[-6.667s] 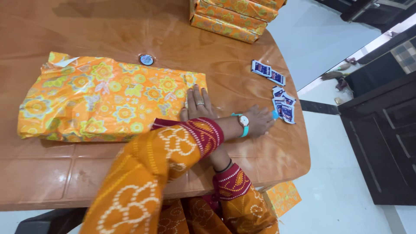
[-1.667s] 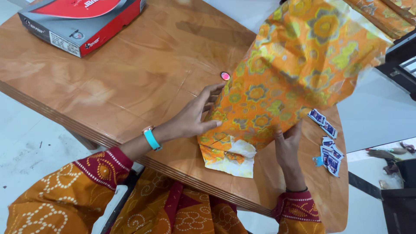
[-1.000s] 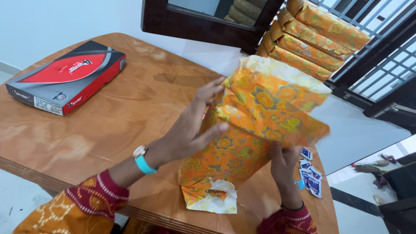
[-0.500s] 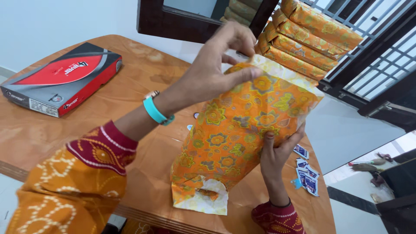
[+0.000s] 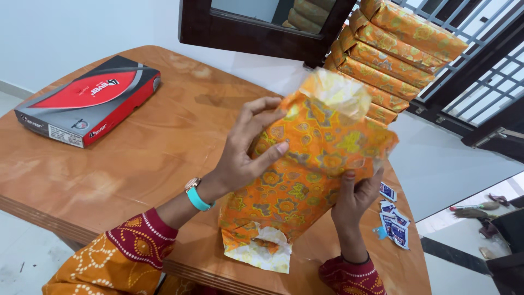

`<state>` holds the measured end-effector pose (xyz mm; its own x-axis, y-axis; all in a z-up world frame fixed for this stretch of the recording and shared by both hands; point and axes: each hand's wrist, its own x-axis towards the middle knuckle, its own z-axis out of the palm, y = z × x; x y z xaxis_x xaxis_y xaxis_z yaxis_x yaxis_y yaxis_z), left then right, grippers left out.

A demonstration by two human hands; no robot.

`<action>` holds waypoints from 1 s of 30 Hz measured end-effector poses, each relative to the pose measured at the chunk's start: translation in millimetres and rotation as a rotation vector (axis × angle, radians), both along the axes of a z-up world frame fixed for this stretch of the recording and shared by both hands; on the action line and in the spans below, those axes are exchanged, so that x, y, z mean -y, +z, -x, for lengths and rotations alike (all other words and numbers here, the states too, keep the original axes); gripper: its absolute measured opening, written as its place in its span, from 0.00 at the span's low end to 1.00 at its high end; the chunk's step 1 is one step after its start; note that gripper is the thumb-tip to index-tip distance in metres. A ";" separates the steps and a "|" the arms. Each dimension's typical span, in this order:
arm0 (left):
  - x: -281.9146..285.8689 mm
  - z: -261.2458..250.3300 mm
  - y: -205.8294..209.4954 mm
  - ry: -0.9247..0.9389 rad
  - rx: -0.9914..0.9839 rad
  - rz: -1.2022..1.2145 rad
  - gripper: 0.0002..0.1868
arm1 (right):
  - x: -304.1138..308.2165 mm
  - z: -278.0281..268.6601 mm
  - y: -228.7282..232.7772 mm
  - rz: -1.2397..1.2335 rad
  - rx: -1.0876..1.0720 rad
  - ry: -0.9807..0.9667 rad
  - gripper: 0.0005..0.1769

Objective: The person wraps rectangular boxes with orange floral-patterned paper on a wooden table. They fold the paper around each box, tuck the ends, and stack the finished packages. The process is repeated for multiple boxes.

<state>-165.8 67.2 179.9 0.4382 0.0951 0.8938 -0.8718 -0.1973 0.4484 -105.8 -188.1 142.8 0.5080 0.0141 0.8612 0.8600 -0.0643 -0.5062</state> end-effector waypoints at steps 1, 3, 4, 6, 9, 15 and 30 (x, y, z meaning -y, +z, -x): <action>-1.0 0.6 3.6 0.010 0.004 -0.027 0.23 | 1.3 -0.6 1.7 -0.009 0.000 0.012 0.21; -3.0 2.3 10.0 0.029 0.011 -0.079 0.23 | 4.7 -1.0 6.5 -0.053 -0.028 0.051 0.16; -4.1 2.8 13.2 -0.014 -0.012 -0.078 0.22 | 6.2 0.0 8.7 -0.074 -0.043 0.070 0.16; -8.7 1.5 22.5 -0.094 -0.050 -0.074 0.20 | 6.9 2.0 15.2 -0.055 -0.023 0.067 0.17; -18.5 -5.0 45.9 -0.140 -0.106 0.032 0.27 | 0.6 5.7 21.4 -0.055 0.005 0.030 0.17; -45.0 -28.9 109.9 -0.034 0.220 -0.382 0.11 | -6.5 11.2 23.4 -0.086 0.033 0.007 0.21; -3.9 2.3 33.5 0.121 0.105 -0.170 0.19 | -9.1 14.7 17.8 0.010 0.180 -0.093 0.22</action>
